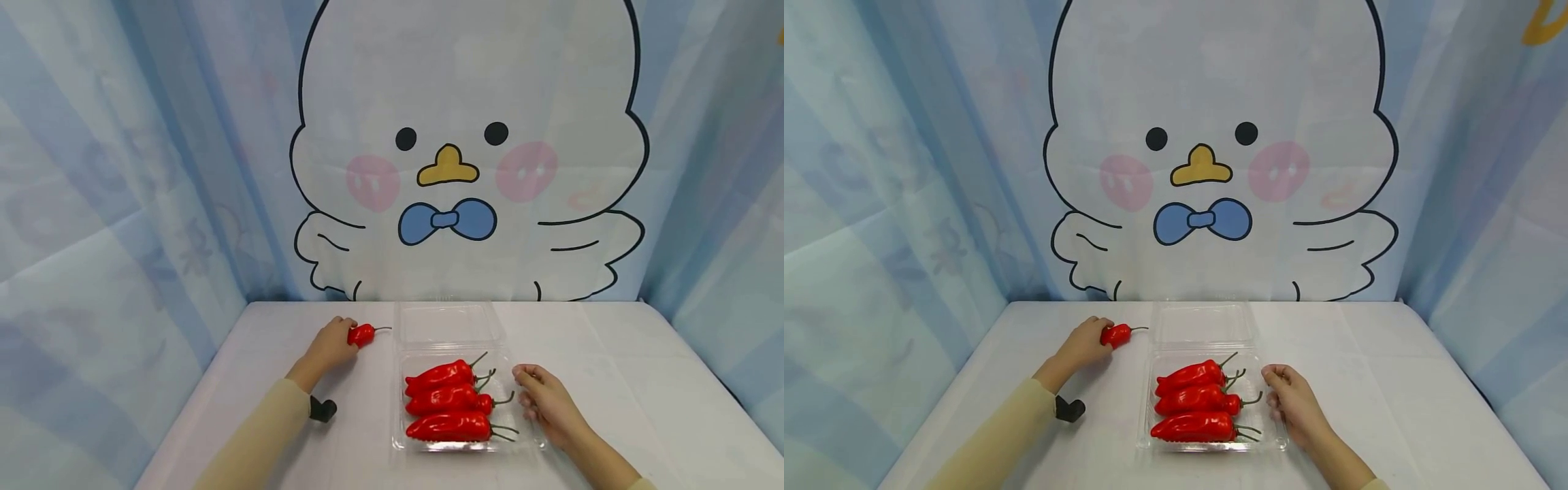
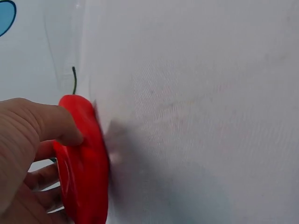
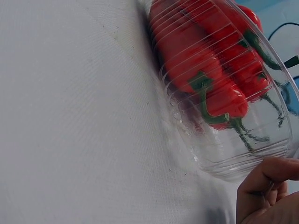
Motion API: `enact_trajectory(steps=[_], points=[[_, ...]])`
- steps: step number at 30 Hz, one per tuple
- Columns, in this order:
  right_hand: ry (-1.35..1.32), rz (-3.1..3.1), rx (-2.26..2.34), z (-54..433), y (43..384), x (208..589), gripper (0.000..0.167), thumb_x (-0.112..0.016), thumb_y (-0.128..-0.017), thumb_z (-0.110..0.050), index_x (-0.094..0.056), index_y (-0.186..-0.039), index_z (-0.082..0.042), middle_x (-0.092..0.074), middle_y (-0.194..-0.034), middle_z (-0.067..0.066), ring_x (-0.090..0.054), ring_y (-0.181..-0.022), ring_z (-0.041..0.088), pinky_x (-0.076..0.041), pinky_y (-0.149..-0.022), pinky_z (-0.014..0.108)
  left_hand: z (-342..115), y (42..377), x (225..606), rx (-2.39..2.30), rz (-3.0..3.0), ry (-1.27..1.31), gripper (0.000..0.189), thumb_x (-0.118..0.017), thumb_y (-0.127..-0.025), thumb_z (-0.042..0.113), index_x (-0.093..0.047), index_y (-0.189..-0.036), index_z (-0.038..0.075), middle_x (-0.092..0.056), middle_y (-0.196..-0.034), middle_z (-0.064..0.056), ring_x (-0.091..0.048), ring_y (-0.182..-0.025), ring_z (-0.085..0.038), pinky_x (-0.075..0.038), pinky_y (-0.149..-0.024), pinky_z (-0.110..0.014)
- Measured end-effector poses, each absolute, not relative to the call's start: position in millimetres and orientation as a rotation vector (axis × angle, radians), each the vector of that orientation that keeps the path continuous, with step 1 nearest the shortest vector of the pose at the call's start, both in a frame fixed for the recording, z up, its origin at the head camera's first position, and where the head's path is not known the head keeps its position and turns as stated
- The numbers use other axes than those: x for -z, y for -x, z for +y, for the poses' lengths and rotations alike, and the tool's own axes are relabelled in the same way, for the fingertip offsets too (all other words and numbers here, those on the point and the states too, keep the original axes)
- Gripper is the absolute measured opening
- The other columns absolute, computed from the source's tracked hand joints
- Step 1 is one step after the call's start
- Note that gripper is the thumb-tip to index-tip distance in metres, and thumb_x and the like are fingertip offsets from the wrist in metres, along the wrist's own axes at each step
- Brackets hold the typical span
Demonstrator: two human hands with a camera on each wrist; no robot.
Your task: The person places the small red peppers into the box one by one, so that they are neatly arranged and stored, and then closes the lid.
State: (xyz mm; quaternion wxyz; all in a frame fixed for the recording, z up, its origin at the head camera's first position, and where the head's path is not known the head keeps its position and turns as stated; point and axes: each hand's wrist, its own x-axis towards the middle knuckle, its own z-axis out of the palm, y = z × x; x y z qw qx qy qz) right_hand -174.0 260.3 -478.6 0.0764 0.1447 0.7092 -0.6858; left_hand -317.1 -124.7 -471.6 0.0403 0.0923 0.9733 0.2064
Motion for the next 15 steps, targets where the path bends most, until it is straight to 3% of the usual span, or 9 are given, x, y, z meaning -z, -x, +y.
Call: enact_trajectory(steps=[8,15], points=[[-0.441,2.127,2.062,259.9,174.0,476.7,0.023,-0.050,-0.109,-0.021,-0.047,-0.123,-0.002,-0.047,-0.093,-0.003,-0.041,-0.062,0.005,-0.041,-0.049,0.018,-123.5,304.3,465.2,-0.770,2.866,-0.215,0.051,-0.084,-0.083,0.011,-0.062,-0.129,0.008,-0.068,-0.117,-0.012,-0.062,-0.106,-0.026,-0.060,-0.093,-0.044],[-0.426,2.117,2.061,261.2,174.3,479.5,0.023,-0.051,-0.109,-0.020,-0.048,-0.123,-0.002,-0.047,-0.093,-0.004,-0.042,-0.062,0.005,-0.041,-0.049,0.019,-118.6,294.3,459.8,-0.809,2.838,-0.360,0.047,-0.088,-0.079,0.008,-0.063,-0.119,0.011,-0.069,-0.113,-0.010,-0.062,-0.102,-0.025,-0.059,-0.094,-0.045]])
